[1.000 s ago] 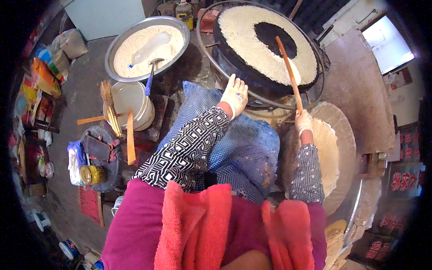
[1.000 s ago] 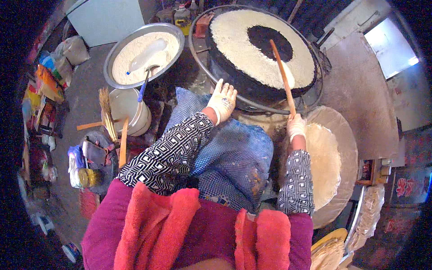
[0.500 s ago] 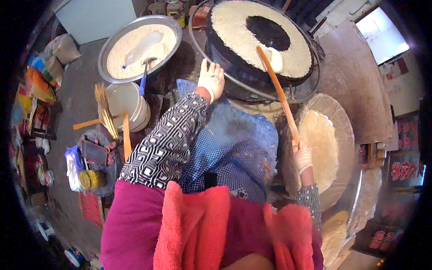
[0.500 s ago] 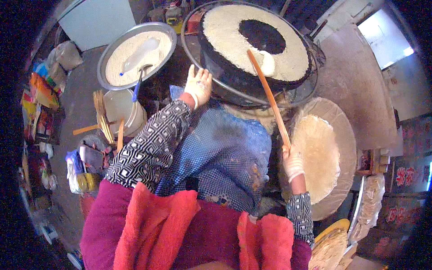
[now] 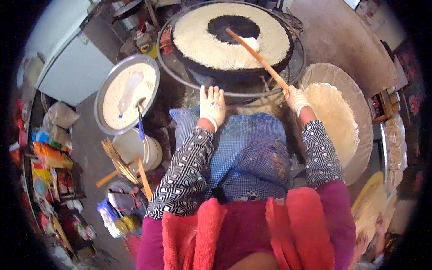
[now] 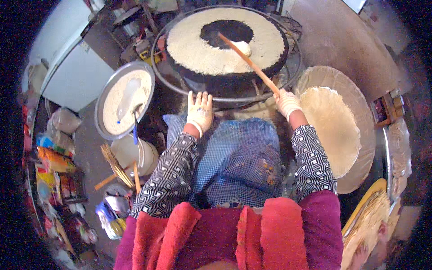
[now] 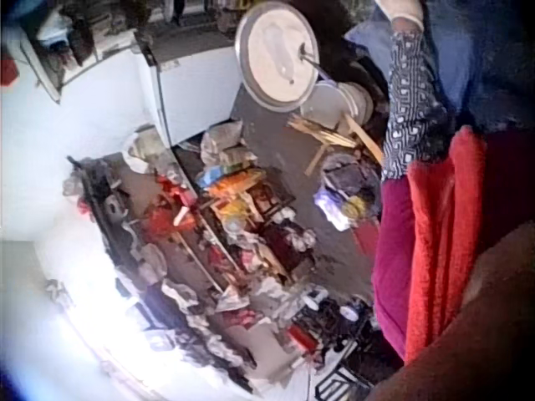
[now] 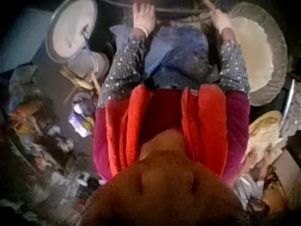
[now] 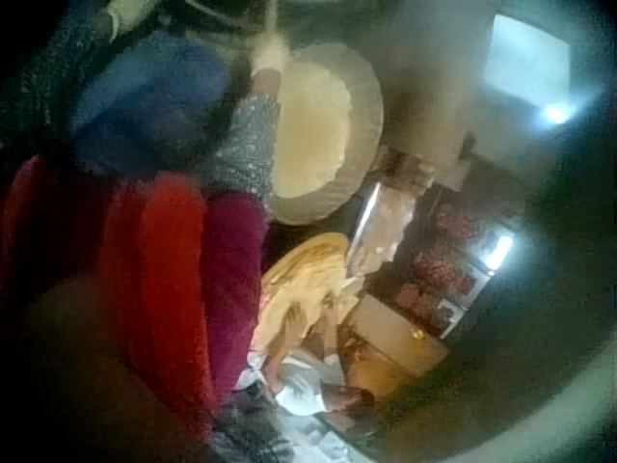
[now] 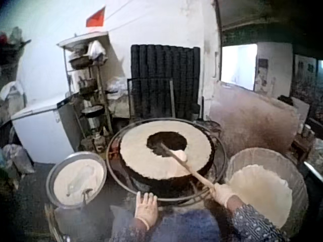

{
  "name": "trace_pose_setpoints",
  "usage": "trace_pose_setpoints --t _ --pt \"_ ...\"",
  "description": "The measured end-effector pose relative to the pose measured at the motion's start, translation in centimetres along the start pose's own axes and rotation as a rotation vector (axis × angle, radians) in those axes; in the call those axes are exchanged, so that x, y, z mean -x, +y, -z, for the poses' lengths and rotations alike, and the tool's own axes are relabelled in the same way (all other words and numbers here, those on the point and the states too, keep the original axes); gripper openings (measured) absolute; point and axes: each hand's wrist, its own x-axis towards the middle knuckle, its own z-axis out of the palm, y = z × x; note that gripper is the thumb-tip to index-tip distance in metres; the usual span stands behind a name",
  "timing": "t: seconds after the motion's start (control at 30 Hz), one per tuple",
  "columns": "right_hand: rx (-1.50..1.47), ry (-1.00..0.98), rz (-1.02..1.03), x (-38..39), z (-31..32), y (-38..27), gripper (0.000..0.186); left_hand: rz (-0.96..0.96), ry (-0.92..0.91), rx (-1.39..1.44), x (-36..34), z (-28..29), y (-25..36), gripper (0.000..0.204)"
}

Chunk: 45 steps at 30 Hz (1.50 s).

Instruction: The person cleans a large griddle using a blue scraper and a cloth, then pours batter from a bowl onto the griddle and spreads it into a thin layer using a long wooden stick.

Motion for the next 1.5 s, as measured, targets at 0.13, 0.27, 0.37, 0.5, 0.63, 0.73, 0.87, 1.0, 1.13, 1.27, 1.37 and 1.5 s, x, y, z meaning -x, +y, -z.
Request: trace_pose_setpoints --t 0.13,0.27,0.37,0.5,0.63,0.73,0.87,1.0,1.13,1.27,1.37,1.5 --pt "0.015 -0.125 0.042 1.9 1.7 -2.5 0.038 0.020 0.048 -0.028 0.8 -0.4 -1.0 0.053" --pt "0.000 0.008 -0.054 -0.8 -0.1 1.1 0.037 0.004 0.022 -0.026 0.9 0.1 -2.1 0.053" --pt "-0.020 0.002 -0.033 -0.8 1.2 -0.3 0.037 0.029 -0.002 -0.029 0.9 -0.3 -3.0 0.055" --pt "0.010 -0.028 -0.012 -0.1 1.2 0.6 0.038 0.088 0.012 -0.041 1.1 0.0 -4.1 0.058" --pt "-0.004 0.068 -0.062 -0.6 0.8 3.5 0.034 0.117 -0.011 -0.078 0.7 0.2 -4.6 0.057" --pt "-0.051 0.051 0.022 0.8 0.9 2.2 0.032 0.169 -0.055 -0.103 1.0 -0.2 -5.9 0.057" --pt "-0.026 0.061 0.017 2.0 -1.3 5.5 0.027 0.237 -0.060 -0.115 0.7 0.6 -6.9 0.059" --pt "-0.054 0.151 -0.021 1.5 -2.4 8.3 0.027 0.271 -0.100 -0.121 -0.2 0.3 -7.6 0.058" --pt "-0.220 0.157 0.085 3.5 -3.7 5.8 0.025 0.351 -0.087 -0.096 -0.7 0.1 -9.8 0.058" --pt "-0.121 0.148 -0.081 0.8 -3.6 6.8 0.029 0.415 -0.008 -0.077 -2.1 -0.2 -12.3 0.053" --pt "-0.050 0.173 0.008 -0.3 -3.7 4.6 0.030 0.311 0.138 -0.014 -1.8 1.3 -10.5 0.041" --pt "0.032 0.081 0.149 2.6 -2.2 0.0 0.027 0.040 0.103 0.148 0.3 4.0 -0.8 0.037"
